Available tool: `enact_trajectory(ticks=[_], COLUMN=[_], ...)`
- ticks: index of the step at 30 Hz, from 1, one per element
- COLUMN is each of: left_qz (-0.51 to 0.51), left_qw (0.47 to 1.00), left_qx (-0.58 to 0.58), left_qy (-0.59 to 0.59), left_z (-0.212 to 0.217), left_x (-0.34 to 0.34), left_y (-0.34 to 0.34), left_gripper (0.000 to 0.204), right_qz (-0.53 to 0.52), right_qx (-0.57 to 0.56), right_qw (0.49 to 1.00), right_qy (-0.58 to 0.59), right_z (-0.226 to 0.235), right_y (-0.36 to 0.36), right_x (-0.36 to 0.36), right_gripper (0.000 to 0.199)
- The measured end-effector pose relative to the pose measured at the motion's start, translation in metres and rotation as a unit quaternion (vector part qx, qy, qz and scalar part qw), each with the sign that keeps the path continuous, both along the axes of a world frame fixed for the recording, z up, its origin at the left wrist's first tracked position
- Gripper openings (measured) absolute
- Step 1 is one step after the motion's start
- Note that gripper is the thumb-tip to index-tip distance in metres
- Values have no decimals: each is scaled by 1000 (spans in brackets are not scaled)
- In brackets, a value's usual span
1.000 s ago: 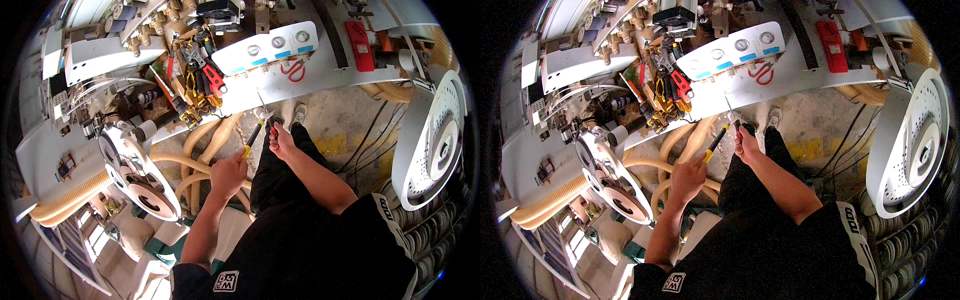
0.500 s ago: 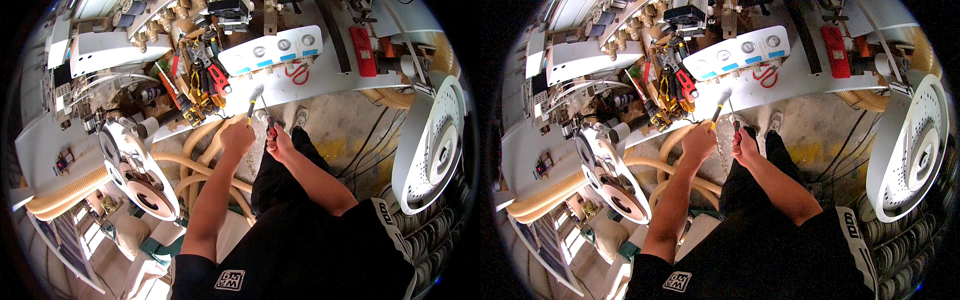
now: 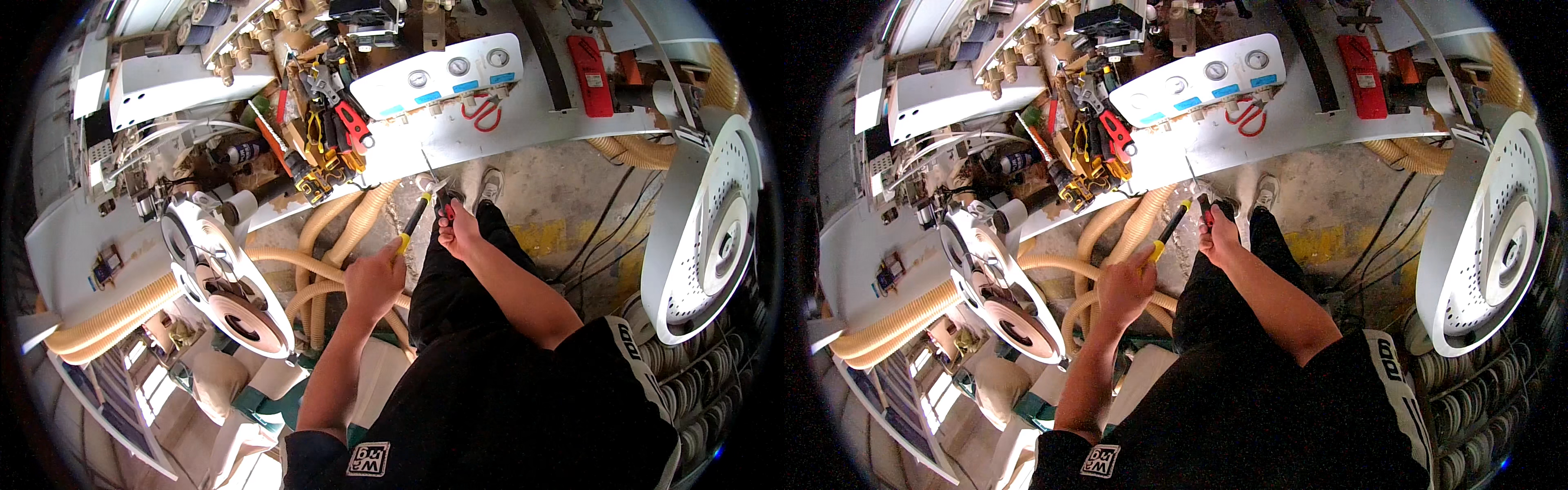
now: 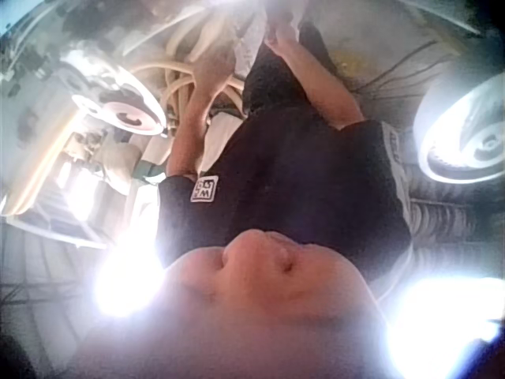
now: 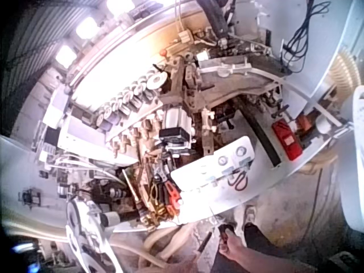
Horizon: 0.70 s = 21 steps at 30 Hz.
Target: The person clears debris from a machine component with a handheld tool and wipes it with a cloth, then secures a part using a wrench and a drill at a workstation.
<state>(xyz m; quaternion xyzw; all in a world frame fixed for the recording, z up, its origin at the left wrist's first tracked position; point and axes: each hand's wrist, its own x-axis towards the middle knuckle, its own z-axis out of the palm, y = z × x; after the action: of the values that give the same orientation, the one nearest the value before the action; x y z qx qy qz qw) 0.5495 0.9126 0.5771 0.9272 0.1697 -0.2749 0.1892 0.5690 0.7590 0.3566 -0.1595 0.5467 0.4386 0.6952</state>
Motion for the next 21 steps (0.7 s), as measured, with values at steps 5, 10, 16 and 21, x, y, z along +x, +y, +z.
enact_trajectory(ticks=[5,10,16,21], left_qz=[-63,-57,-23,-3], left_qw=[995,993,997,1000], left_qx=[52,70,60,11], left_qy=[60,78,45,8], left_z=[-26,-90,-85,-12], left_x=[18,57,59,15], left_y=[-13,-7,17,10], left_gripper=[33,34,40,38], right_qz=[16,0,0,1], right_qx=[-12,12,-5,-2], right_qw=[1000,1000,1000,1000], right_qy=[-11,15,-2,-7], right_z=[4,14,5,0], right_y=[5,14,2,-3], right_x=[1,-3,6,6], right_gripper=[46,43,34,35])
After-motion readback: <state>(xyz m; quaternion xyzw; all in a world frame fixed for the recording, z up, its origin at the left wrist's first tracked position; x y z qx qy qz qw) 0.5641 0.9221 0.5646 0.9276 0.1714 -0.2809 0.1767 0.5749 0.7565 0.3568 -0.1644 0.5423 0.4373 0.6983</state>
